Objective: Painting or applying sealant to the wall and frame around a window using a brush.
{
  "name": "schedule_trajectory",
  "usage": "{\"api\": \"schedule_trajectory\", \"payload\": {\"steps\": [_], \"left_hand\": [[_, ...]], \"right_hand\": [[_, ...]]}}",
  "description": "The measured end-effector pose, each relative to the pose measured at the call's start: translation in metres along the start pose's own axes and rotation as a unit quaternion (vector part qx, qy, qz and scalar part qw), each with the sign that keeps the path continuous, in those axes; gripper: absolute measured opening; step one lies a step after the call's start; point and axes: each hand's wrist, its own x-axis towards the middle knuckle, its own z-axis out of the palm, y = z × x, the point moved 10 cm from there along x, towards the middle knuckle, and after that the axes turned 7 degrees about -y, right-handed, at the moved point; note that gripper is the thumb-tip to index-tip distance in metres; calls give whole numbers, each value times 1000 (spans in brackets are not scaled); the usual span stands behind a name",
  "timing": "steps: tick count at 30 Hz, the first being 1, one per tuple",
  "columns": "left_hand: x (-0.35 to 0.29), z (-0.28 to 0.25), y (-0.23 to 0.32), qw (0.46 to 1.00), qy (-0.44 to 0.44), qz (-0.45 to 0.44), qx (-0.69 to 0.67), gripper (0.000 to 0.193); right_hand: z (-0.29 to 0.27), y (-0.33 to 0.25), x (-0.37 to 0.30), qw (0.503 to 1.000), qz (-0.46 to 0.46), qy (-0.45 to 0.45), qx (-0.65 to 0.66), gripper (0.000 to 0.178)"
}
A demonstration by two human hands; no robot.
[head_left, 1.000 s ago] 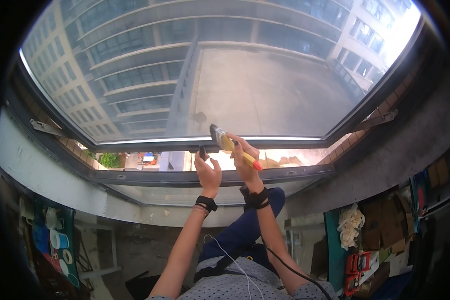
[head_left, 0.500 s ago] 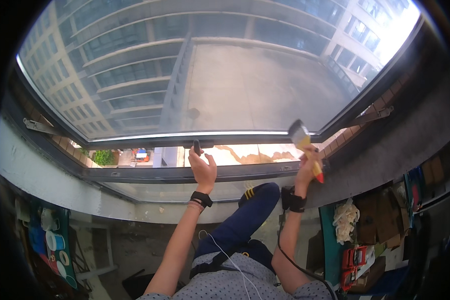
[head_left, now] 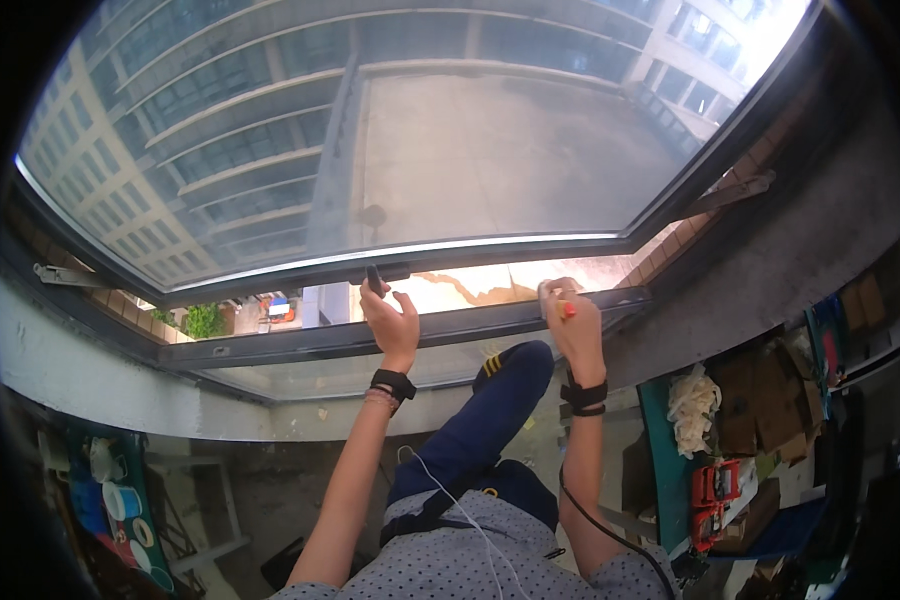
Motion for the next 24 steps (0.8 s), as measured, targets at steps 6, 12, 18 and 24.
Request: {"api": "schedule_trajectory", "payload": {"steps": [6,12,18,24], "left_hand": [[0,-1,3,1000,2,-4,-10,41],[1,-2,4,1000,7,4,-4,41],[0,-1,3,1000,6,3,-16,41],[2,-5,3,1000,14,11,-18,38]], "right_hand": [[50,-43,15,985,-80,-146,-37,20],[128,-62,7,912,-44,-220,344,31],[125,-17,11,912,37,-224,342,32],[58,26,35,944,-73,-93,308,28]]}}
